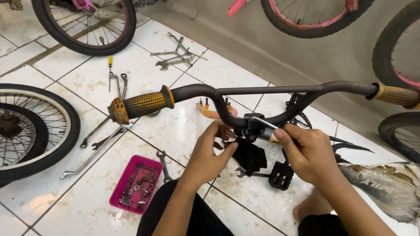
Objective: Securing and adjusting the handlebar components on a bicycle frame using a hand tool while sitting on the floor.
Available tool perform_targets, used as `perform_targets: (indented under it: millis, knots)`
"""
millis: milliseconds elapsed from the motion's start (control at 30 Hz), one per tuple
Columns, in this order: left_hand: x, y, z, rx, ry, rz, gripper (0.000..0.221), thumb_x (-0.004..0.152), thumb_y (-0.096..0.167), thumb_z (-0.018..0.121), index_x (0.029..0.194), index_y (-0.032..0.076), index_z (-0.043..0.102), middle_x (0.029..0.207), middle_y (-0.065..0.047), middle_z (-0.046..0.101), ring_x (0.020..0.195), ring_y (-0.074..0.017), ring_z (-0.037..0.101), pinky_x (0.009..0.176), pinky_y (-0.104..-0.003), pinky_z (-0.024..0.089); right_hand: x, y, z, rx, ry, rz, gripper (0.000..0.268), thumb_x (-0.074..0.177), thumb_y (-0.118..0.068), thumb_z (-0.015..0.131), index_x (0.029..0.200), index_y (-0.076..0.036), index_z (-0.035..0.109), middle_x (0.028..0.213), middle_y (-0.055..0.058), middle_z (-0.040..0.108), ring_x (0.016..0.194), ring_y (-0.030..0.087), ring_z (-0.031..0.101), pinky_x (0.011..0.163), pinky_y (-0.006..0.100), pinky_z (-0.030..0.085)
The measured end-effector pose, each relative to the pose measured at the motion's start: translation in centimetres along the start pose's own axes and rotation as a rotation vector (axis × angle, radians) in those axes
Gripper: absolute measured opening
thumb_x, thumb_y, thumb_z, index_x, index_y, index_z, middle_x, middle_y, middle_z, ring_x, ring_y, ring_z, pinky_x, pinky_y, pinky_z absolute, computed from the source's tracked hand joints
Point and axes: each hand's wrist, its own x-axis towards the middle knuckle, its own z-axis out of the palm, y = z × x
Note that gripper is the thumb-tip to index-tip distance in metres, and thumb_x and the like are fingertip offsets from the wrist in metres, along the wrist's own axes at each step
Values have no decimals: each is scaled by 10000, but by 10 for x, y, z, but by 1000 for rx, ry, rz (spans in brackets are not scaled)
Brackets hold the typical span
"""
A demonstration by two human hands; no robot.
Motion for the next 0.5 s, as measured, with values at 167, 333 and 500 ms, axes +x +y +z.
perform_targets:
  millis: [167, 333, 500]
  knots:
    - [-21, 7, -31, 21, -28, -11, 326, 862, 107, 725, 1178, 92, 645, 969, -85, 707, 972, -236, 673, 797, -351, 555, -5, -29, 12, -65, -184, 39, 415, 990, -352, 590, 671, -91, 635, 437, 163, 550, 442, 364, 565, 499, 399, 463]
    - [-51, 6, -62, -6, -6, 42, 348, 864, 49, 693, 1206, 97, 651, 941, -92, 719, 936, -232, 687, 775, -335, 550, -4, -50, 33, -181, -358, -8, 374, 984, -379, 579, 740, -126, 707, 469, 90, 648, 481, 299, 660, 527, 347, 511]
    - [-84, 17, -91, 40, -126, -59, 386, 928, 189, 645, 1306, 172, 570, 1051, -11, 697, 976, -132, 669, 913, -322, 529, -8, -47, 59, -378, -471, -399, 384, 1026, -383, 517, 724, -146, 532, 533, 12, 575, 437, 272, 520, 433, 437, 367]
